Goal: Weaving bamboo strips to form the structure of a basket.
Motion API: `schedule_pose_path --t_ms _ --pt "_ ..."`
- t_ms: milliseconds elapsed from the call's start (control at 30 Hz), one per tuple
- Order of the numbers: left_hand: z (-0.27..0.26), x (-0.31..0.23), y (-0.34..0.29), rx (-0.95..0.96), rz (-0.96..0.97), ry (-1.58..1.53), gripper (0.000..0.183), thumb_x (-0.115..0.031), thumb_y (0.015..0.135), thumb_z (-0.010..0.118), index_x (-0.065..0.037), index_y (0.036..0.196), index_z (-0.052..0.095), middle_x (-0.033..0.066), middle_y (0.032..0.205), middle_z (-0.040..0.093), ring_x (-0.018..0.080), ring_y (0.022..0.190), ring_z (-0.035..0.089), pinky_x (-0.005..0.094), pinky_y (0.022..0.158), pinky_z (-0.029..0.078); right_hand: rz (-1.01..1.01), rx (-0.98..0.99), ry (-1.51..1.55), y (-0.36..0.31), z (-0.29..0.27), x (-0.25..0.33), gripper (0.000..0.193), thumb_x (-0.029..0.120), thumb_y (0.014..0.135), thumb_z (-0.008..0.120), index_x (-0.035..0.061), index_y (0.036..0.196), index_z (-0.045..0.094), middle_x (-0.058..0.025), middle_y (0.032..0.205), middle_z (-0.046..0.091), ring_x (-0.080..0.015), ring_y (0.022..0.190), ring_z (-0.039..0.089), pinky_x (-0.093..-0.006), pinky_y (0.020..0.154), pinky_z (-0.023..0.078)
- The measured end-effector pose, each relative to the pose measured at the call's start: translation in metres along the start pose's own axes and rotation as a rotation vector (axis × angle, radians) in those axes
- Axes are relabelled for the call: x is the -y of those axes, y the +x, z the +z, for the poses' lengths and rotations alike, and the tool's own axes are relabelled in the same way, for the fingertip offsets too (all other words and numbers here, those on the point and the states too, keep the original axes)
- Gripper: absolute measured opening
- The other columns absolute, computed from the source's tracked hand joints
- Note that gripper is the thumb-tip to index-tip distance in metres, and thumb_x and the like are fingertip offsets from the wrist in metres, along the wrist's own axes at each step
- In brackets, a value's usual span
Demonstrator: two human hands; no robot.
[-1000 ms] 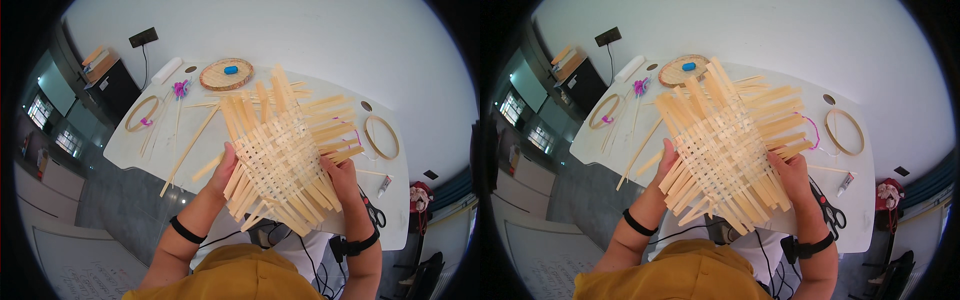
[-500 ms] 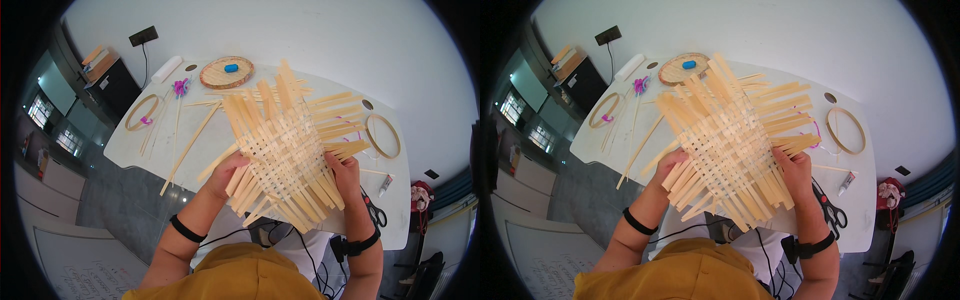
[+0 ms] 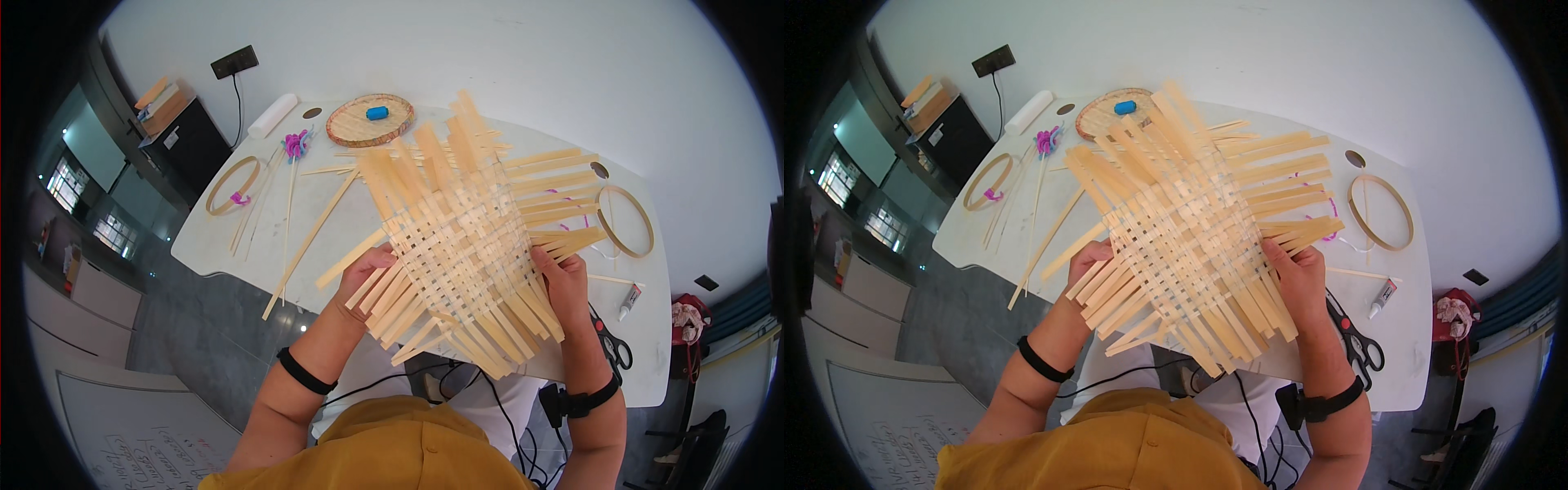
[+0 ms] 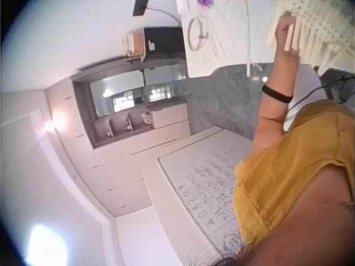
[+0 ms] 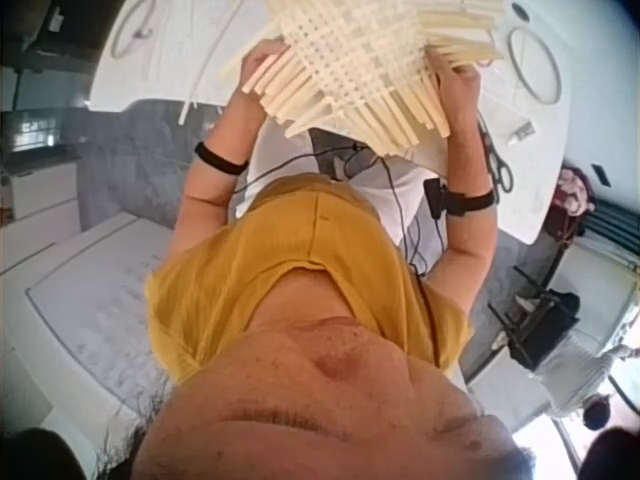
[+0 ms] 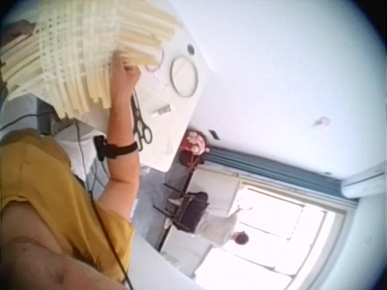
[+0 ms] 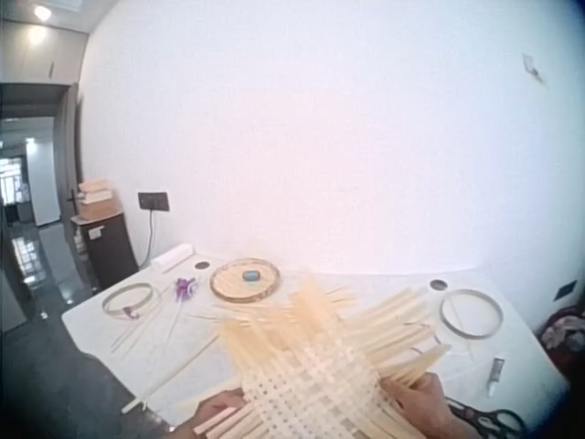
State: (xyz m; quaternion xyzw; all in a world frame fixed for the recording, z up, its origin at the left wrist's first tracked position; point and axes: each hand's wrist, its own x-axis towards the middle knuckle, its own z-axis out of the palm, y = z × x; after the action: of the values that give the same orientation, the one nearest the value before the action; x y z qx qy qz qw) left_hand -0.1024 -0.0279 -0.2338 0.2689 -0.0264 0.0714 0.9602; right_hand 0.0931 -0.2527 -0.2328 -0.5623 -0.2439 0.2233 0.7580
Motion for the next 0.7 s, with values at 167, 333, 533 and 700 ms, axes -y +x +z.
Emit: schedule_pose_path --t_ms 167,333,533,700 --pt "-0.008 -0.004 0.001 -0.093 -0.063 -0.021 0.054 -0.025 0.084 0.054 0.005 0.129 0.049 0.0198 0.122 0.059 0.0273 0.108 0.061 0.0372 0.096 0.047 -0.007 0.028 0.053 0.000 0.000 0.001 0.018 0.009 0.091 0.062 -0.0024 0.105 0.066 -0.0052 0.097 0.069 -0.0081 0.083 0.060 -0.0238 0.074 0.048" --pt "0.010 -0.001 0.001 -0.038 -0.030 0.000 0.061 -0.023 0.082 0.061 0.002 0.134 0.043 0.0188 0.128 0.054 0.0273 0.115 0.056 0.0379 0.099 0.045 -0.009 0.016 0.018 -0.001 0.001 0.002 0.018 0.009 0.090 0.063 -0.0027 0.104 0.066 -0.0049 0.096 0.069 -0.0084 0.083 0.061 -0.0240 0.074 0.048" --pt "0.007 0.001 0.004 0.106 0.016 0.221 0.070 -0.030 0.083 0.066 0.000 0.139 0.037 0.0167 0.135 0.050 0.0279 0.121 0.051 0.0395 0.104 0.040 -0.007 -0.023 -0.074 -0.004 0.006 0.003 0.019 0.008 0.090 0.062 -0.0035 0.105 0.065 -0.0055 0.098 0.068 -0.0092 0.084 0.061 -0.0247 0.075 0.048" --pt "0.008 0.002 0.000 -0.052 -0.019 -0.078 0.066 -0.031 0.086 0.061 0.002 0.138 0.039 0.0179 0.133 0.051 0.0274 0.121 0.052 0.0390 0.103 0.041 -0.004 -0.018 -0.070 -0.003 0.003 -0.001 0.019 0.008 0.089 0.062 -0.0035 0.105 0.065 -0.0051 0.097 0.067 -0.0095 0.084 0.060 -0.0248 0.075 0.048"
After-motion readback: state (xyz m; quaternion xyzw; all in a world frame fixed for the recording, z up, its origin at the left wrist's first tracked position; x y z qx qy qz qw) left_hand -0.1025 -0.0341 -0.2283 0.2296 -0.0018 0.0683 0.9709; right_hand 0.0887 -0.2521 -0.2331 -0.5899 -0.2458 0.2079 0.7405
